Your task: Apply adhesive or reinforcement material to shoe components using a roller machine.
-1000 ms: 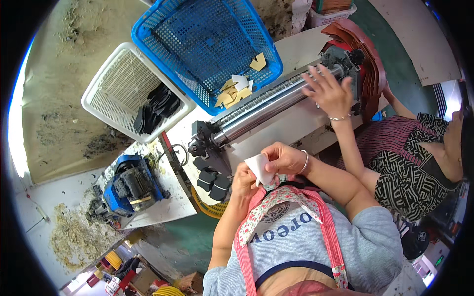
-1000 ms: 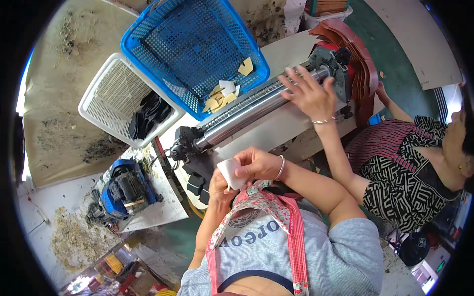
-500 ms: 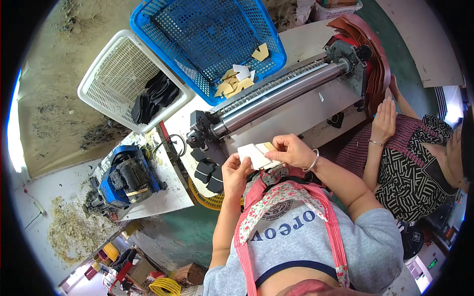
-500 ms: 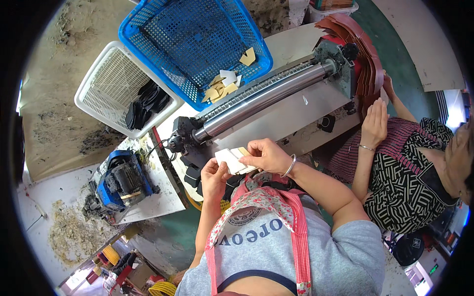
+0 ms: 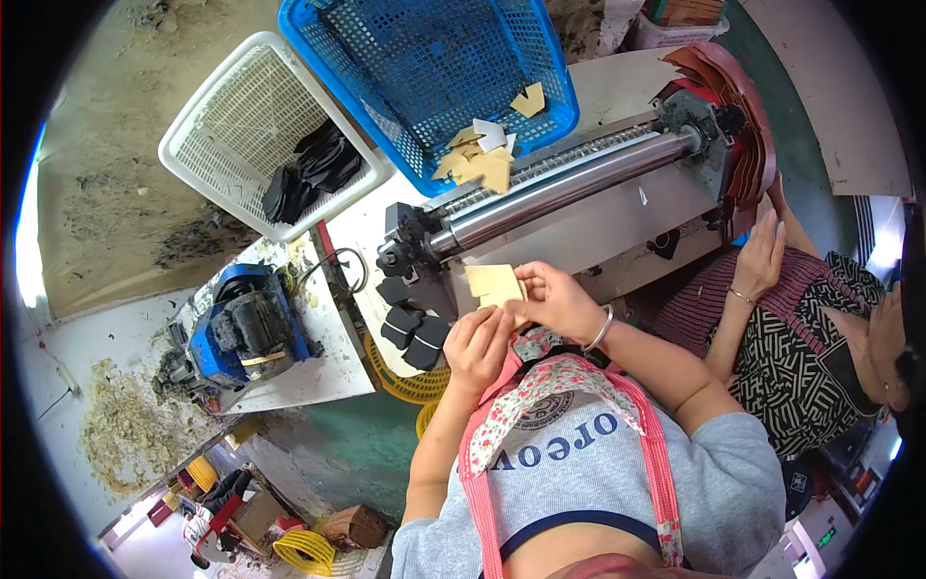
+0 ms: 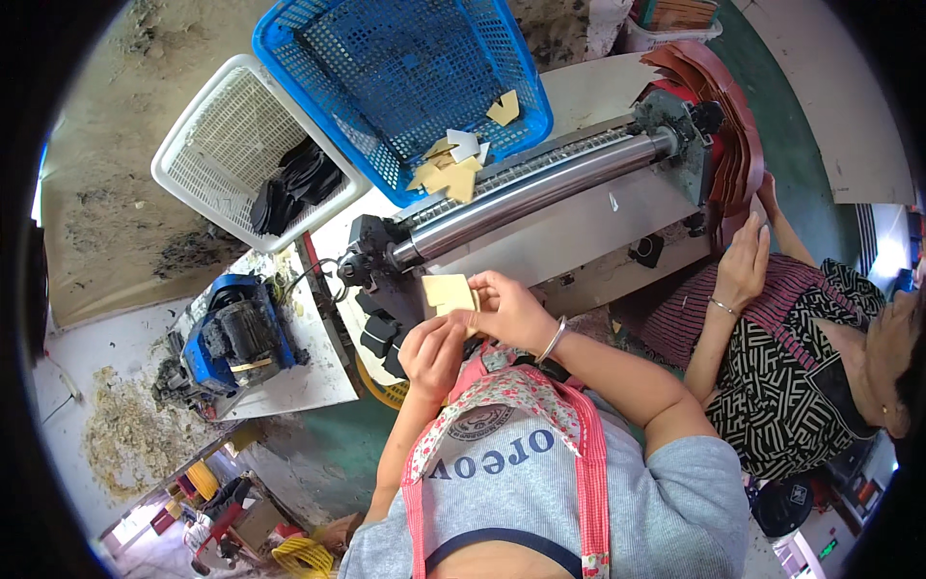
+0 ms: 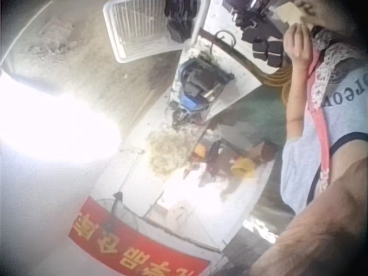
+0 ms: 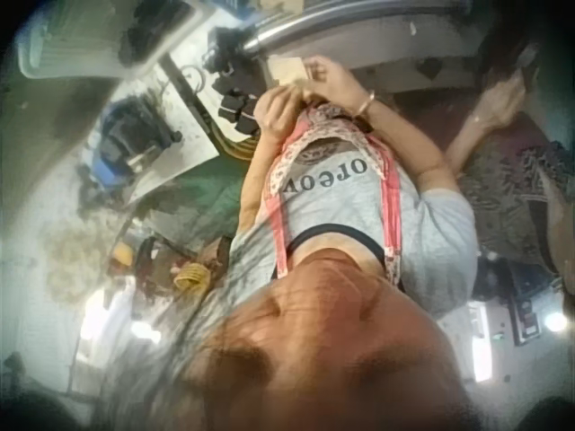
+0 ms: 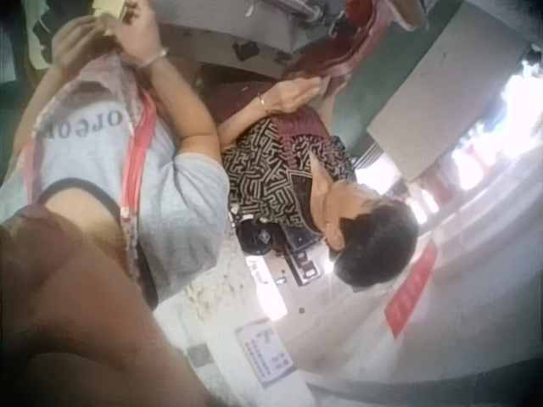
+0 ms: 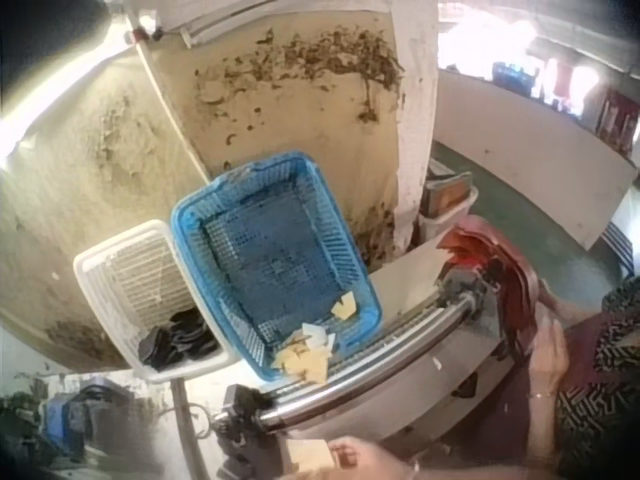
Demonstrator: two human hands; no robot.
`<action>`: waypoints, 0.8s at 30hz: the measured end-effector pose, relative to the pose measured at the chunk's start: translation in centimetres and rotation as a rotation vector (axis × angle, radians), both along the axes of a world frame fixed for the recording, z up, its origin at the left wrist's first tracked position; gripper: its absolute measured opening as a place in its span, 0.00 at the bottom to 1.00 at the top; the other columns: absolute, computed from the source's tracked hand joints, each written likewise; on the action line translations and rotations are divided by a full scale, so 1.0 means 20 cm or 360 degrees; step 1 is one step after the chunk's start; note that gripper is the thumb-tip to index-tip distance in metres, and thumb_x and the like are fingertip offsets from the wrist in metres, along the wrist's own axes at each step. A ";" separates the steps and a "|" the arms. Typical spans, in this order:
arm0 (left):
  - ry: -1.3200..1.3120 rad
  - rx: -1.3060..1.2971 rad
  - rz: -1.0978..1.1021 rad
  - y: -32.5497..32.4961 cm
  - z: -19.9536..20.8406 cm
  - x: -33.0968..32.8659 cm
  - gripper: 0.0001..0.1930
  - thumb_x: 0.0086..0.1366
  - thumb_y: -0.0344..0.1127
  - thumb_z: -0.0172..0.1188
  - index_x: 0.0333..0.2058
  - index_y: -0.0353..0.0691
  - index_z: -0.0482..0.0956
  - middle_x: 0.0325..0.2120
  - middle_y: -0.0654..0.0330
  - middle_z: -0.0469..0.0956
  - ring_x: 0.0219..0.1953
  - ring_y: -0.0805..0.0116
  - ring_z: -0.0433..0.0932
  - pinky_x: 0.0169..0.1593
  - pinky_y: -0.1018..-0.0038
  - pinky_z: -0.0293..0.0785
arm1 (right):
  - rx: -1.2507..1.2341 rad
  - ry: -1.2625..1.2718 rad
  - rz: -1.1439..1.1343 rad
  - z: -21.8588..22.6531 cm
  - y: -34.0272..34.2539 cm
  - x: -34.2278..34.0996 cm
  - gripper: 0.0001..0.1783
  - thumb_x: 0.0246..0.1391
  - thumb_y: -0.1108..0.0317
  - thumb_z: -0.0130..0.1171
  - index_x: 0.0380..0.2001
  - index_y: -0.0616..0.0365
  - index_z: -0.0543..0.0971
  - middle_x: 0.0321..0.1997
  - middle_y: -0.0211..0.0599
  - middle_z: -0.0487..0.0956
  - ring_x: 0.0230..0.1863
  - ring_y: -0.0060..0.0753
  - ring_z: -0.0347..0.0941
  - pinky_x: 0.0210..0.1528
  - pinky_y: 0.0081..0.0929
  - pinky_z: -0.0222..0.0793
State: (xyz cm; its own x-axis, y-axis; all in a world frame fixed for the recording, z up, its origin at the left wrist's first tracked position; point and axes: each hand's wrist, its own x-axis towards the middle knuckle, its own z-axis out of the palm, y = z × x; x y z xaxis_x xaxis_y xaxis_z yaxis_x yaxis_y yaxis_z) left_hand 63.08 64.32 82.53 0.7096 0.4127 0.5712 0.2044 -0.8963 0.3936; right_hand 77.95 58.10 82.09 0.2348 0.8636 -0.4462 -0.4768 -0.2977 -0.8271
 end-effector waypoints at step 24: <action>-0.0493 -0.3366 0.0484 -0.12 -0.10 0.11 0.12 0.60 0.30 0.51 0.43 0.33 0.69 0.32 0.59 0.76 0.30 0.75 0.76 0.32 0.81 0.72 | -0.0017 -0.1350 -0.0001 -0.17 -0.04 0.04 0.15 0.50 0.66 0.53 0.14 0.65 0.70 0.13 0.50 0.68 0.14 0.47 0.66 0.16 0.34 0.58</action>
State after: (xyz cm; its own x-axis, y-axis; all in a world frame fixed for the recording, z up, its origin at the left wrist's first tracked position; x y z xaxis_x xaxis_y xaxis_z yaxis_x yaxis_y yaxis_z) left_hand 65.28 61.97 80.48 0.5159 0.4700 -0.7162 -0.0306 0.8456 0.5329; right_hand 78.71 57.36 78.69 0.4942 0.8600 -0.1268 0.3038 -0.3076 -0.9017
